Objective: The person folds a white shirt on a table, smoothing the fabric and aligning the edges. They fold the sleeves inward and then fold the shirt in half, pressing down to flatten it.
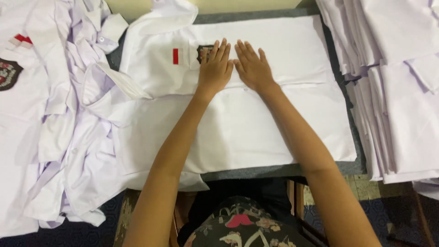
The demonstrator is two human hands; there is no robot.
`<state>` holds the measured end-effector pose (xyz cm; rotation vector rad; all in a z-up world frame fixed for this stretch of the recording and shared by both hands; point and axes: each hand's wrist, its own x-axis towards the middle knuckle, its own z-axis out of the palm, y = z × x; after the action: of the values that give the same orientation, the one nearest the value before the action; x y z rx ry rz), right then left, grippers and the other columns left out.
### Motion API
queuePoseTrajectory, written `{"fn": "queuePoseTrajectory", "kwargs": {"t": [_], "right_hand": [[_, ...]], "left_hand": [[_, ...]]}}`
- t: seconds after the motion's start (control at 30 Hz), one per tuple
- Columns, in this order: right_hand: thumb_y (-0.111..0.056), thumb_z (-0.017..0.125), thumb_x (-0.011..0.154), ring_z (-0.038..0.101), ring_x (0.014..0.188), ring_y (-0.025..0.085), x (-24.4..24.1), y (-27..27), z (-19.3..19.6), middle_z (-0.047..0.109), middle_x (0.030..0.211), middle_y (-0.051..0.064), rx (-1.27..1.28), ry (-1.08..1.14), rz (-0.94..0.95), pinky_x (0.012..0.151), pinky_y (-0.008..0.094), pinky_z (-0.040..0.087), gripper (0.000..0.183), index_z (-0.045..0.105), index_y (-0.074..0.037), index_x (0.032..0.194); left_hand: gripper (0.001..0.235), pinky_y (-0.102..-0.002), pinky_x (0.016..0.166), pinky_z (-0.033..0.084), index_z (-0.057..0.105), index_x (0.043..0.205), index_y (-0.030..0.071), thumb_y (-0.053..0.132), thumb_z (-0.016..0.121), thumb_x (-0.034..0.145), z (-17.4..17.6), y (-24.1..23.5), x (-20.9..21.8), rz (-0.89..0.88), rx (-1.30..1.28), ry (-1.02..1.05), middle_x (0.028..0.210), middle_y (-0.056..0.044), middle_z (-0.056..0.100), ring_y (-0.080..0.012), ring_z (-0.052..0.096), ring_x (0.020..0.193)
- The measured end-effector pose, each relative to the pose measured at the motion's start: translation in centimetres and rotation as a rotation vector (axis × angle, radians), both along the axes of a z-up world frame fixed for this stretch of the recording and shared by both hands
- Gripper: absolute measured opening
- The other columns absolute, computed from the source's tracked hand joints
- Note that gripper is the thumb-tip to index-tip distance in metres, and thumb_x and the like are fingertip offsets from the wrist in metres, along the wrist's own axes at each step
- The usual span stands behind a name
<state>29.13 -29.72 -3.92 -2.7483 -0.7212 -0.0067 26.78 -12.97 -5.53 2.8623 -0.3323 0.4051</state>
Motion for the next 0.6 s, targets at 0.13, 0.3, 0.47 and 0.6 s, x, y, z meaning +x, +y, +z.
{"fn": "queuePoseTrajectory", "kwargs": {"t": [0.13,0.3,0.47,0.6], "right_hand": [[-0.046,0.012,0.108,0.009,0.158,0.018,0.7,-3.0,1.5,0.013,0.172,-0.001,-0.014,0.070,-0.015,0.124,0.052,0.006,0.063,0.016,-0.019,0.164],[-0.046,0.008,0.106,0.005,0.158,0.022,1.3,-9.2,3.1,0.009,0.172,0.001,-0.039,0.111,-0.142,0.124,0.054,0.004,0.066,0.013,-0.016,0.165],[-0.048,0.007,0.106,0.007,0.157,0.026,1.3,-14.8,3.4,0.013,0.171,0.008,0.011,0.077,-0.202,0.124,0.053,0.004,0.069,0.017,-0.011,0.164],[-0.037,0.019,0.110,0.000,0.156,0.029,1.1,-17.4,3.7,0.010,0.170,0.015,0.222,0.128,-0.253,0.126,0.042,0.002,0.065,0.016,0.002,0.162]], "left_hand": [[0.054,-0.054,0.124,0.019,0.039,0.158,0.010,0.033,0.034,0.109,-0.3,0.1,0.1,0.004,-0.023,-0.064,0.166,-0.003,0.029,-0.0220,0.023,0.154],[0.056,-0.053,0.125,0.013,0.033,0.160,0.010,0.034,0.031,0.110,0.9,0.0,-0.3,-0.007,-0.034,0.041,0.168,-0.002,0.024,-0.0220,0.017,0.156],[0.055,-0.053,0.124,0.015,0.036,0.159,0.011,0.034,0.032,0.109,0.5,0.0,-0.2,0.002,-0.028,0.010,0.167,-0.002,0.025,-0.0224,0.020,0.155],[0.055,-0.054,0.124,0.015,0.036,0.159,0.010,0.033,0.032,0.109,0.6,0.0,-0.3,-0.003,-0.046,0.010,0.167,-0.003,0.026,-0.0228,0.020,0.155]]}}
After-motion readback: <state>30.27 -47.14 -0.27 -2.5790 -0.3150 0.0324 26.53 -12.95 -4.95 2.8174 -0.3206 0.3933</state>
